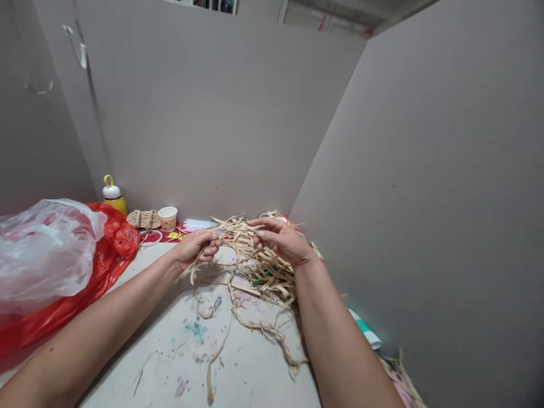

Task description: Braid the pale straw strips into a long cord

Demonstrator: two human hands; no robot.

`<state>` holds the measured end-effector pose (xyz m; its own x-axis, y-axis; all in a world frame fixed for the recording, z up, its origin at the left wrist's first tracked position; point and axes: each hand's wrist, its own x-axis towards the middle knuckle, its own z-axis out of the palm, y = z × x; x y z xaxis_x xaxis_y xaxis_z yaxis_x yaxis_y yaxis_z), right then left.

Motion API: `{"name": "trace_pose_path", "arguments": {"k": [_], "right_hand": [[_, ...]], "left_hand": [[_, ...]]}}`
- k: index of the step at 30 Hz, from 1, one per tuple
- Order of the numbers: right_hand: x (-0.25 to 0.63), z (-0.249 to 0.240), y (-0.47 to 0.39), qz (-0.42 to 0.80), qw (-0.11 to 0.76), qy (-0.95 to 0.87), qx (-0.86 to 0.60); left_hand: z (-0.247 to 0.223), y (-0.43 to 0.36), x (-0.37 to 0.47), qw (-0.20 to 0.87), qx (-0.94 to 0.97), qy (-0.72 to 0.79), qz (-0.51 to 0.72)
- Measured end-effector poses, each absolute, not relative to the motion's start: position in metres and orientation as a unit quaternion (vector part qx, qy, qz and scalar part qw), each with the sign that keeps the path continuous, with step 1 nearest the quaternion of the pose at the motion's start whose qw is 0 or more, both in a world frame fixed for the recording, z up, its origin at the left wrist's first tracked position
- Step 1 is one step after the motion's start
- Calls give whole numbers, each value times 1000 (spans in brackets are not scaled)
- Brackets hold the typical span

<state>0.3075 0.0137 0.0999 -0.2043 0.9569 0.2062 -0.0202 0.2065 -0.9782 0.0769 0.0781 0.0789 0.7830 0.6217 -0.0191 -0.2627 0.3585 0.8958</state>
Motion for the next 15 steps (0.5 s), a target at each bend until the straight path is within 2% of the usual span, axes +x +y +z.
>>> {"name": "trace_pose_path", "arguments": {"k": [2,5,9,15], "right_hand": [[303,104,11,503,514,-585,-375],[291,110,9,469,494,-622,-386],[273,112,12,332,435,-725,-419],[262,109,14,118,386,-779,-480]], "left_hand": [[77,79,78,804,495,183,272],[77,77,79,808,491,184,269],[76,74,81,812,484,185,268],[69,73,83,823,479,197,235]]}}
